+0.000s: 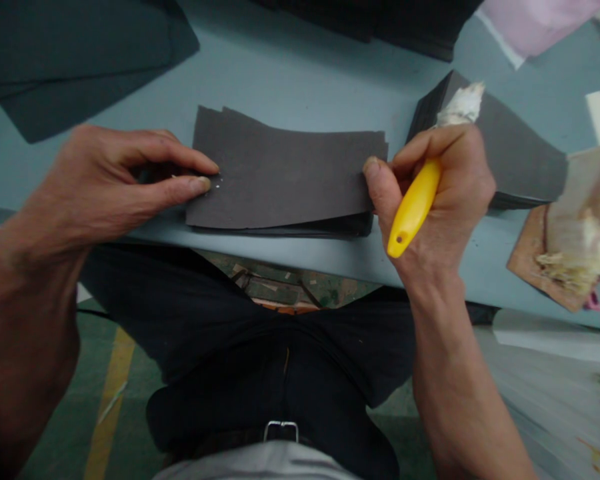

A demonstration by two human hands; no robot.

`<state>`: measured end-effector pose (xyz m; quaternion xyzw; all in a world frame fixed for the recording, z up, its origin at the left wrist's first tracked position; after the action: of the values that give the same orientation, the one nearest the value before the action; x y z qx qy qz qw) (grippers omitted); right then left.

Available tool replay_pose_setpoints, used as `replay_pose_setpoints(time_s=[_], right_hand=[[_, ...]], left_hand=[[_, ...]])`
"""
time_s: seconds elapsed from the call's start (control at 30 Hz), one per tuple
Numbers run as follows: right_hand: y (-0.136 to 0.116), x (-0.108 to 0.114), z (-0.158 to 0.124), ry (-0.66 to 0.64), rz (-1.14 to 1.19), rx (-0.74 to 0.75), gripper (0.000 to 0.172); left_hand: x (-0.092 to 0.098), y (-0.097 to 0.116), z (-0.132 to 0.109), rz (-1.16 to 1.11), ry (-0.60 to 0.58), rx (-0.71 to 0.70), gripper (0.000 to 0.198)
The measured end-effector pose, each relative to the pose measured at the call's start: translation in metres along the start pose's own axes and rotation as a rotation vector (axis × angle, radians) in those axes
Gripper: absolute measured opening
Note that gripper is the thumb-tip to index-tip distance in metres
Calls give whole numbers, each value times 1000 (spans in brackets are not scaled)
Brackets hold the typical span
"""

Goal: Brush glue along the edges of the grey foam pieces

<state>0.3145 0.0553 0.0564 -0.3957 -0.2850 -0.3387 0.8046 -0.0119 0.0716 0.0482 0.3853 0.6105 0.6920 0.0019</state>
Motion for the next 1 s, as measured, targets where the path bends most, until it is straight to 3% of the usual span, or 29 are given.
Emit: replay_pose_setpoints(time_s=[0.23,1.0], right_hand=[[8,-1,-4,-4,-29,3,37],[5,-5,-16,-32,40,49,28]], left_hand=[[1,-2,0,4,-12,-4,23],[-2,2,-3,10,49,-1,28]])
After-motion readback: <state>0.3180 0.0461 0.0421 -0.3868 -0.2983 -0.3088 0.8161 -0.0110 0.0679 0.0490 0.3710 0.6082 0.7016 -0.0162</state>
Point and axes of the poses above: each hand's wrist, its own z-axis towards the middle knuckle, its own x-axis out of the back of the hand, y = z × x, the point moved 2 cm from there along z, towards the middle knuckle, and after that the axes turned 15 degrees about -y, right-handed, at the moved point
